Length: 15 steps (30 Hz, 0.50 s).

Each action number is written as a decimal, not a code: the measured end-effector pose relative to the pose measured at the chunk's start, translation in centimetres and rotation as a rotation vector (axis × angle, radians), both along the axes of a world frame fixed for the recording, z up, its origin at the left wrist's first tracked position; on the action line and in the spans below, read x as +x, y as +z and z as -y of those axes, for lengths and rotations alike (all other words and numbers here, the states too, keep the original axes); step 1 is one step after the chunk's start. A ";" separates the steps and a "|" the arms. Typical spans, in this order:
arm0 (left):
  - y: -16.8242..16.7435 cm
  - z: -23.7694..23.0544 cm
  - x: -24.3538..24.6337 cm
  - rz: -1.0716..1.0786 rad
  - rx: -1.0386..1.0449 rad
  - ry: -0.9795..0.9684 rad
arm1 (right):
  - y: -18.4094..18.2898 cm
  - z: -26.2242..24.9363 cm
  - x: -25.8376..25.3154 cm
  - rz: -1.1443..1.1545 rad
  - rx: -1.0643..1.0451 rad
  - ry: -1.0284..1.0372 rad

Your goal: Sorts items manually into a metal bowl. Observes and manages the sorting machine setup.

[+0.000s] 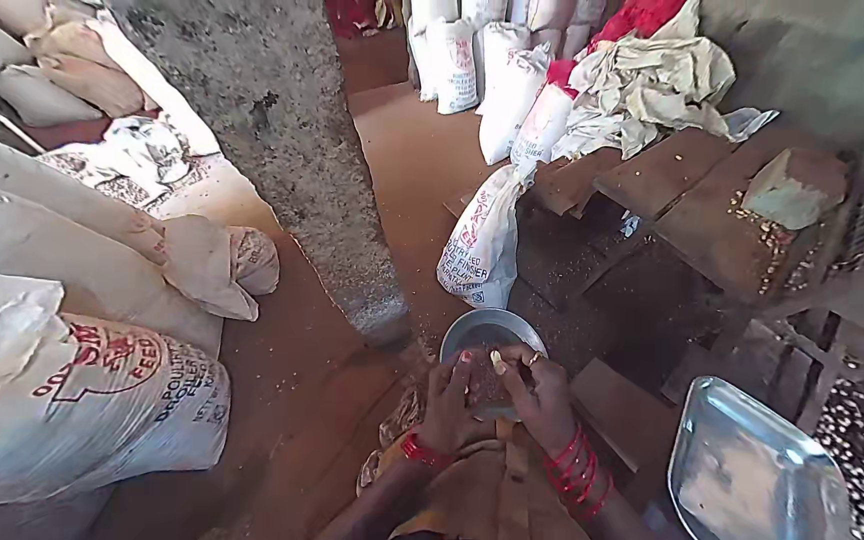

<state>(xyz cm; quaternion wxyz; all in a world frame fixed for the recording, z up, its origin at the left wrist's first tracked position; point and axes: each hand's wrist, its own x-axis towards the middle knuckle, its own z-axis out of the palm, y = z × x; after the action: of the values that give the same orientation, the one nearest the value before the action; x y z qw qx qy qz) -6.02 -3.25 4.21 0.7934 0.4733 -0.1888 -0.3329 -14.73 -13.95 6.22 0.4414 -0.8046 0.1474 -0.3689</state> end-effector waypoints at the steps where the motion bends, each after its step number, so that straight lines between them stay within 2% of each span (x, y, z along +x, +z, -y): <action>1: -0.2 -0.2 0.1 0.121 -0.010 0.028 | -0.2 -0.1 0.0 -0.026 -0.036 -0.029; 3: -0.4 -0.4 0.2 0.294 -0.006 0.055 | -0.4 -0.5 0.0 -0.066 -0.127 -0.068; 8: -0.3 -0.7 -0.3 0.344 0.066 0.048 | -0.7 -1.2 0.0 -0.077 -0.283 -0.126; 15: -1.1 -1.2 -0.2 0.601 0.118 0.125 | -0.3 -2.0 0.3 -0.073 -0.416 -0.206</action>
<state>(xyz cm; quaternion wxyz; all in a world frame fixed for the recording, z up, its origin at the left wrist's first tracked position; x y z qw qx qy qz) -6.20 -2.02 3.06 0.6920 0.6066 -0.3659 -0.1389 -14.48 -11.97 5.88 0.2203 -0.8718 0.1654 -0.4050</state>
